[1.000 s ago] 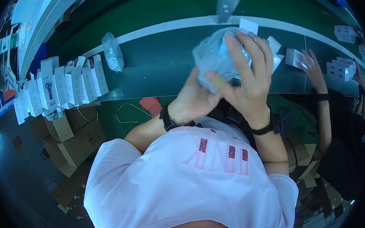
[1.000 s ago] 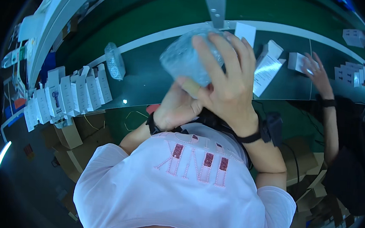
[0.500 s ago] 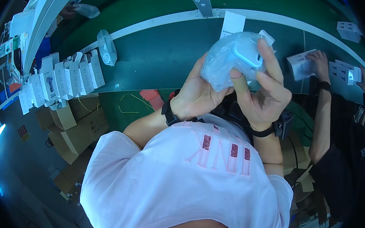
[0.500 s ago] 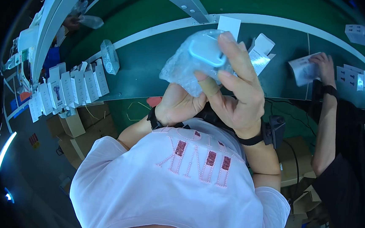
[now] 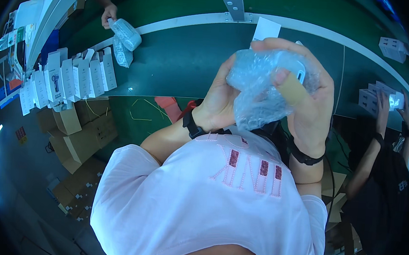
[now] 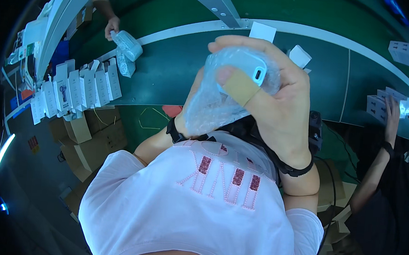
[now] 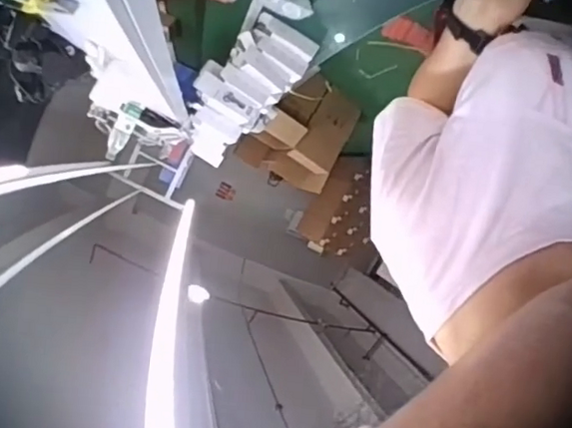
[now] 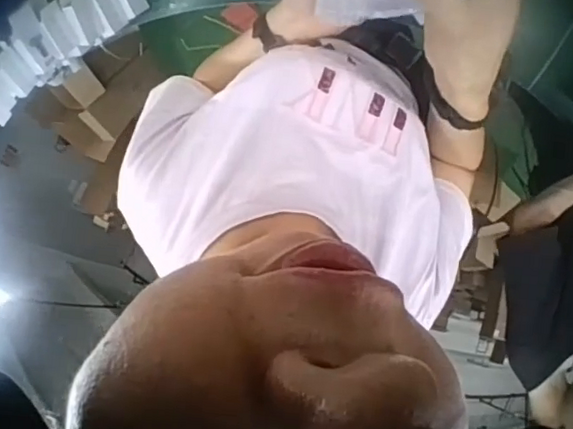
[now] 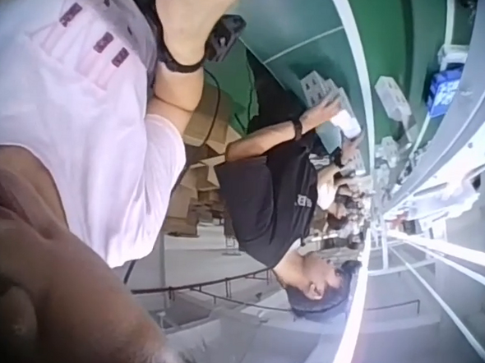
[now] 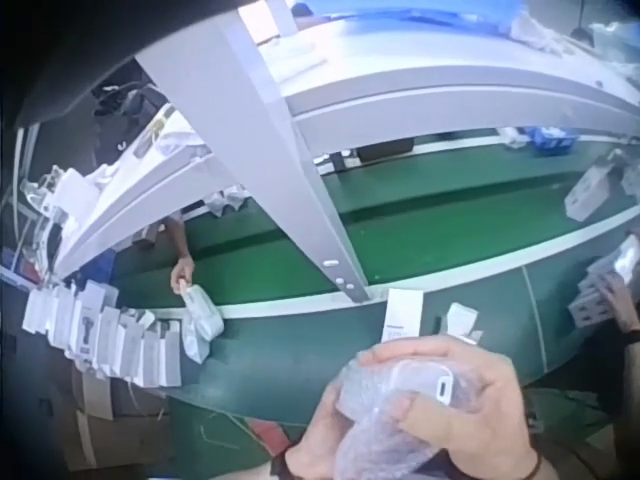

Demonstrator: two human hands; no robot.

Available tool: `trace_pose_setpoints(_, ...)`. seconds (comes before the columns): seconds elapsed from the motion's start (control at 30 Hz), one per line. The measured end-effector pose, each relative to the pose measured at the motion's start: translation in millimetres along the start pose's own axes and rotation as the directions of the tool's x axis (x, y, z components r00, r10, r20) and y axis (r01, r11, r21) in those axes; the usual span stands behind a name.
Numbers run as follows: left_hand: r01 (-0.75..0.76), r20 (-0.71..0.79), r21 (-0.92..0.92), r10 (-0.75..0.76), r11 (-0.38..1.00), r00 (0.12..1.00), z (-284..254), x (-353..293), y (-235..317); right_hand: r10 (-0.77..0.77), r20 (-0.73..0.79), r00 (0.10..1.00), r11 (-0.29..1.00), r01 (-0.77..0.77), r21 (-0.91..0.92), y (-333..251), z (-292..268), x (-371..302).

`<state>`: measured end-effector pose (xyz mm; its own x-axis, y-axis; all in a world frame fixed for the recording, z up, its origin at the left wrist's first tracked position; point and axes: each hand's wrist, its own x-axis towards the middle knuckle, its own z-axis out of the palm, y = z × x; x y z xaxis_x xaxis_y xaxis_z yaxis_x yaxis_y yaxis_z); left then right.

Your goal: Packing electronic devices into bubble wrap and cardboard boxes on a production line.

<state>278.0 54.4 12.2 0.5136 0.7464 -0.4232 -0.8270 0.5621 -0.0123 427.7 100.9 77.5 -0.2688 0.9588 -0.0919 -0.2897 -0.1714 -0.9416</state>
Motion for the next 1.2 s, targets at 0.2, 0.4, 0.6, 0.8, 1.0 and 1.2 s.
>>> trace_pose_setpoints(0.2, -0.014, -0.078, -0.026, 0.012, 1.0, 0.997, -0.6, -1.8, 3.7, -0.046, -0.037, 0.998, 0.998, 0.047, 0.038, 12.8, 10.7, -2.9)
trace_pose_setpoints(0.4, 0.192, 0.232, -0.454, -0.093, 0.87, 0.968, -25.5, 7.9, 2.9, 0.076, 0.086, 0.993, 0.996, -0.079, 0.035, 5.9, 7.0, 13.0)
trace_pose_setpoints(0.6, 0.175, 0.27, -0.368, -0.075, 0.913, 0.96, -26.1, 7.7, 4.8, -0.396, 0.375, 0.838, 0.723, 0.537, -0.435, 30.2, -30.8, 13.1)
trace_pose_setpoints(0.8, 0.433, -0.278, 0.202, -0.373, 0.879, 0.885, -27.9, 12.6, 9.5, -0.262, -0.196, 0.945, 0.937, 0.2, -0.288, 50.4, -38.3, 10.7)
trace_pose_setpoints(1.0, 0.112, 0.228, 0.846, 0.543, -0.522, 0.808, -86.7, 108.9, 46.7, 0.189, -0.227, 0.955, 0.748, 0.01, 0.664, 54.2, -133.2, 4.7)
trace_pose_setpoints(1.2, 0.323, -0.047, 0.856, 0.561, -0.403, 0.826, -100.0, 130.6, 48.1, 0.256, -0.221, 0.941, 0.79, -0.072, 0.609, 67.9, -166.8, -8.8)
